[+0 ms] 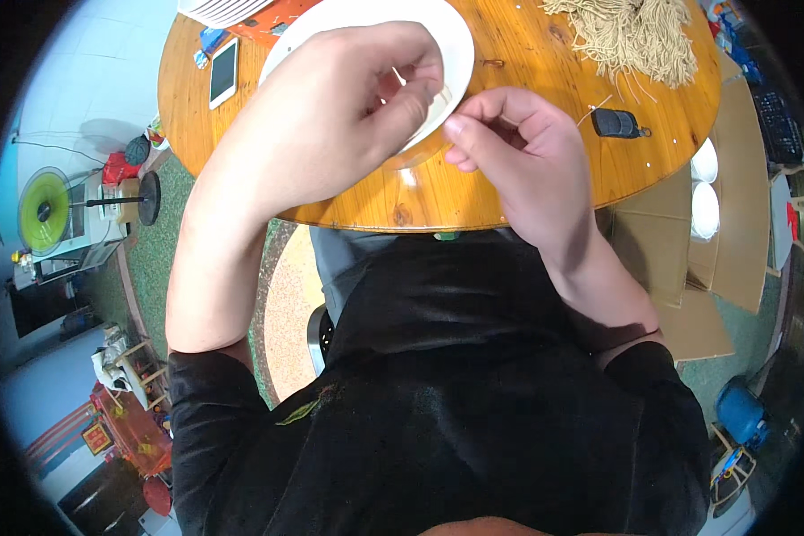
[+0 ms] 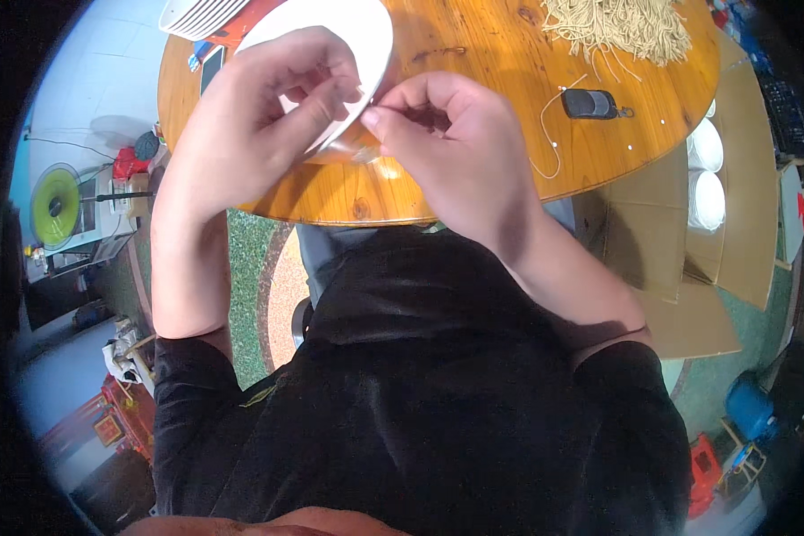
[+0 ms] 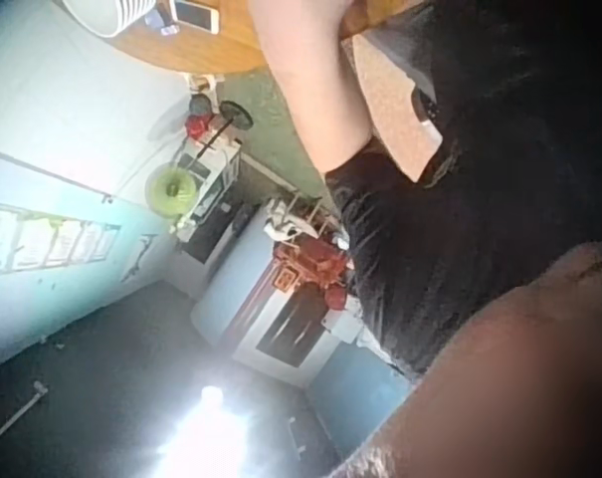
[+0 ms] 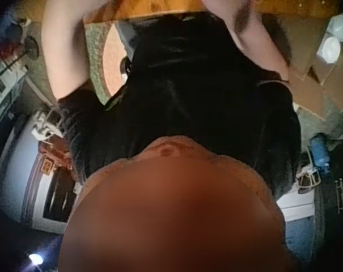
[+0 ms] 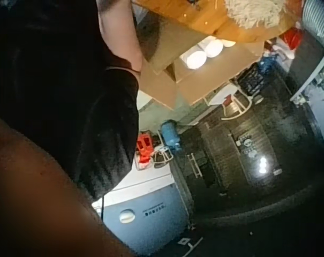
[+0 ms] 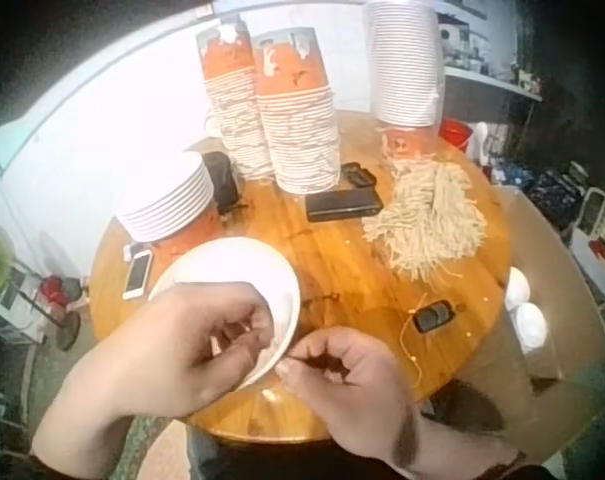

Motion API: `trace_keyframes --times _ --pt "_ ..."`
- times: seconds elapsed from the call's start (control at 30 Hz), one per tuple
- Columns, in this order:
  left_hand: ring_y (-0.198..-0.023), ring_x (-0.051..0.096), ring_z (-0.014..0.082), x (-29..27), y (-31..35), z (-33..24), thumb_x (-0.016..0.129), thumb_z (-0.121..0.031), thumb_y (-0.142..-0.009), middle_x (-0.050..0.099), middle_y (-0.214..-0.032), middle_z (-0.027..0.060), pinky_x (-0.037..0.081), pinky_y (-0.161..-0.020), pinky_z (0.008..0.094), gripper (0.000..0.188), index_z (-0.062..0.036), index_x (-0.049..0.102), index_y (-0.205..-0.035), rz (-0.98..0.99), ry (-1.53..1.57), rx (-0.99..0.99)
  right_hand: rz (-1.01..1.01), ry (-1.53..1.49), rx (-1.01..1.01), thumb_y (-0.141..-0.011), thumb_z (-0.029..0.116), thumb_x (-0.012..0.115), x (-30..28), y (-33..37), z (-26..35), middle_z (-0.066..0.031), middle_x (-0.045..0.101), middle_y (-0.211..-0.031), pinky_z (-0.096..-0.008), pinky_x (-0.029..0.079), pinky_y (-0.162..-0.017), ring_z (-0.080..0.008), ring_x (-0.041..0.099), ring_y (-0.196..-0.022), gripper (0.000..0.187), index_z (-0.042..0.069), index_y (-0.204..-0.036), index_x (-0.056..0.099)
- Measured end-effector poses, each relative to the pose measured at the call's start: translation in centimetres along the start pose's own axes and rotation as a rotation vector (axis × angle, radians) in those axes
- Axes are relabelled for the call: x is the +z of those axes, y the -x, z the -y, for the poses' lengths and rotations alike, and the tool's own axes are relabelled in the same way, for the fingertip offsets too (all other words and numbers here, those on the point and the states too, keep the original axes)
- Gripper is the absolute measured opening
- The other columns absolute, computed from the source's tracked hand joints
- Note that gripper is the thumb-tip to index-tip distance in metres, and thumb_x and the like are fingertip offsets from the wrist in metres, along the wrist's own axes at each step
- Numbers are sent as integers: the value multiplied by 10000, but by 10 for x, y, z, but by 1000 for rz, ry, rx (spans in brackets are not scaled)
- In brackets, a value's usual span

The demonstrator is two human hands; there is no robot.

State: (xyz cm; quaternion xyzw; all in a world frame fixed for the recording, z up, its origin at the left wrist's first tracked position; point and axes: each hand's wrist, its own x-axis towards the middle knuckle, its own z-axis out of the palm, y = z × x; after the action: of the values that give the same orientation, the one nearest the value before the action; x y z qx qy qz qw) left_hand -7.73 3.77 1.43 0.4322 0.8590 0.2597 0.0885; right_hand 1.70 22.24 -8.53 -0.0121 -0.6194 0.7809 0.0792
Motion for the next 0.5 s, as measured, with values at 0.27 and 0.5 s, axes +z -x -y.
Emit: trace_keyframes --times 0.27,0.5 --pt "-968 744 135 8 12 -3 678 -20 -1052 755 -1023 57 584 -883 289 77 34 715 -1092 -143 181 24 222 -32 89 -991 8 743 -14 2 9 -22 732 -1012 -220 541 -808 -58 668 -896 113 -15 -1094 702" --pt "-951 733 118 14 21 -12 706 -62 -1068 764 -1040 61 583 -881 273 105 29 723 -1119 -183 366 64 173 -101 38 -1002 -5 713 -14 2 4 -15 711 -1029 -226 530 -816 -63 657 -905 125 -4 -1119 669"
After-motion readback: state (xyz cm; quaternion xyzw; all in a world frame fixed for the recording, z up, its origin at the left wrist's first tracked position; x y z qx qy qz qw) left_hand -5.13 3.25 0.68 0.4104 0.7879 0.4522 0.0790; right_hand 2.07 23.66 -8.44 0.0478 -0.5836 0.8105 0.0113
